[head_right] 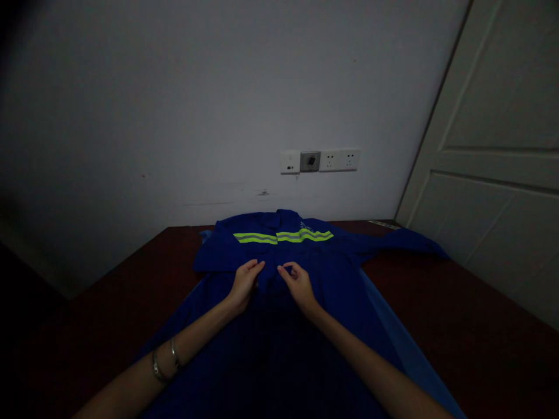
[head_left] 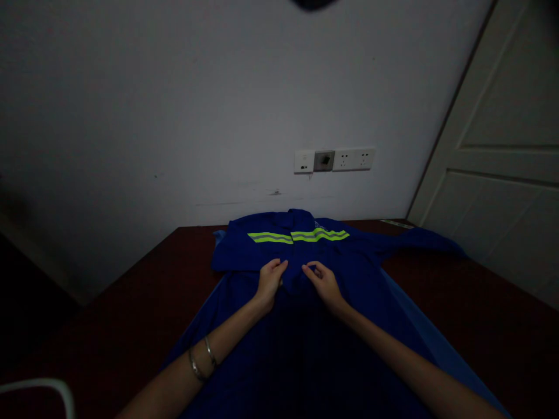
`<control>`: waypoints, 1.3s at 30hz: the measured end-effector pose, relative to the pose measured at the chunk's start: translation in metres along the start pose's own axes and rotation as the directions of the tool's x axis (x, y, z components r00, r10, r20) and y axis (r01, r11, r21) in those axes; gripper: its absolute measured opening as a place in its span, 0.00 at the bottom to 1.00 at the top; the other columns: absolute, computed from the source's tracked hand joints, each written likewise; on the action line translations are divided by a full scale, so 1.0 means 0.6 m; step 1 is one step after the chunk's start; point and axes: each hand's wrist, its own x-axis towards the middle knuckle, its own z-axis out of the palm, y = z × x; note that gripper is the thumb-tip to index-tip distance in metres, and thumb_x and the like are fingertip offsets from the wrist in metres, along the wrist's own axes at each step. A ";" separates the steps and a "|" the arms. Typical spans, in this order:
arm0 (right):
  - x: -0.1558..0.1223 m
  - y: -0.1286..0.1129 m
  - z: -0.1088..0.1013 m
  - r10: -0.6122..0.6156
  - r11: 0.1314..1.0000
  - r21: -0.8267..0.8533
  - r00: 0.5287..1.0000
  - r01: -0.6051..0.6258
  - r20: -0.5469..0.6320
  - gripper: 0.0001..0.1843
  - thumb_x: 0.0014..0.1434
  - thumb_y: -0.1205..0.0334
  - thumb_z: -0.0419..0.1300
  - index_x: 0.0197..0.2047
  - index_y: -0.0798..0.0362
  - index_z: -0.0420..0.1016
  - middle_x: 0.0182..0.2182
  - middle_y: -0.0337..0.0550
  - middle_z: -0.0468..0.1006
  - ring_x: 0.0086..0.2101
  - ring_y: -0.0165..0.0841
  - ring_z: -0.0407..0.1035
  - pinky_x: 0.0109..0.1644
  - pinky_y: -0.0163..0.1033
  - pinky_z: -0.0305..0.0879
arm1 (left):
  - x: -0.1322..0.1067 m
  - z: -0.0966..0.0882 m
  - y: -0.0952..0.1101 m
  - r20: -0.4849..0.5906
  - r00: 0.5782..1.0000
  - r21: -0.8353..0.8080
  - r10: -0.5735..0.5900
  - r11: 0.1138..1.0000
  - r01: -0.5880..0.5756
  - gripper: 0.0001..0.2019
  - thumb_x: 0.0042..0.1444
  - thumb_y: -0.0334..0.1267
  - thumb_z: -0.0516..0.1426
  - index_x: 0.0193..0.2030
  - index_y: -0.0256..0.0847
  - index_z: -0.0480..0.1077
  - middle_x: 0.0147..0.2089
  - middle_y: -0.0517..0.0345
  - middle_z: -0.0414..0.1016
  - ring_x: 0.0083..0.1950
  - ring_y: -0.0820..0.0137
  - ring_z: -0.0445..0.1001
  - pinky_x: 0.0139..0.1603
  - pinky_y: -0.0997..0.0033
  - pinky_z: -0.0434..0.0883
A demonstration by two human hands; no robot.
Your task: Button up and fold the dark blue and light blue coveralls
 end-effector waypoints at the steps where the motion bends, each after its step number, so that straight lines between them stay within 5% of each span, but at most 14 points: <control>1: 0.002 0.001 -0.001 0.042 0.998 0.037 0.999 -0.042 0.021 0.20 0.43 0.46 0.61 0.30 0.55 0.69 0.16 0.32 0.61 0.20 0.26 0.56 0.22 0.32 0.51 | -0.002 0.002 -0.003 0.003 1.000 0.015 -0.001 1.000 0.001 0.16 0.39 0.45 0.63 0.22 0.37 0.62 0.14 0.71 0.55 0.14 0.84 0.51 0.16 0.81 0.46; 8: 0.003 0.002 -0.009 0.147 0.974 0.144 0.975 -0.172 0.169 0.19 0.38 0.51 0.66 0.30 0.54 0.70 0.19 0.34 0.68 0.19 0.25 0.59 0.21 0.30 0.52 | -0.005 0.000 -0.022 0.041 0.999 -0.016 -0.005 1.000 0.005 0.16 0.35 0.44 0.65 0.25 0.35 0.68 0.22 0.62 0.69 0.24 0.76 0.66 0.26 0.78 0.60; 24: 0.010 0.002 -0.015 -0.030 0.999 0.040 0.987 0.024 0.161 0.14 0.42 0.55 0.63 0.31 0.55 0.76 0.29 0.41 0.75 0.30 0.32 0.67 0.32 0.35 0.62 | 0.010 -0.012 -0.027 0.051 0.997 0.012 0.060 0.998 -0.061 0.12 0.40 0.43 0.62 0.25 0.35 0.69 0.21 0.63 0.67 0.24 0.76 0.64 0.26 0.78 0.59; 33: 0.009 0.009 -0.013 -0.233 0.966 -0.085 0.963 0.246 0.133 0.14 0.49 0.51 0.58 0.31 0.53 0.73 0.35 0.44 0.72 0.39 0.35 0.67 0.42 0.39 0.62 | 0.006 -0.008 -0.023 0.212 0.976 0.013 0.047 0.999 -0.051 0.11 0.42 0.40 0.61 0.31 0.35 0.72 0.27 0.57 0.73 0.28 0.73 0.68 0.31 0.75 0.63; 39: 0.011 0.027 -0.008 -0.245 0.962 -0.088 0.961 0.257 0.126 0.14 0.50 0.50 0.58 0.31 0.53 0.72 0.39 0.46 0.71 0.43 0.35 0.66 0.50 0.42 0.59 | 0.012 -0.009 -0.028 0.105 0.987 0.141 0.119 0.981 -0.133 0.09 0.42 0.40 0.61 0.24 0.35 0.73 0.22 0.62 0.69 0.26 0.75 0.63 0.29 0.77 0.59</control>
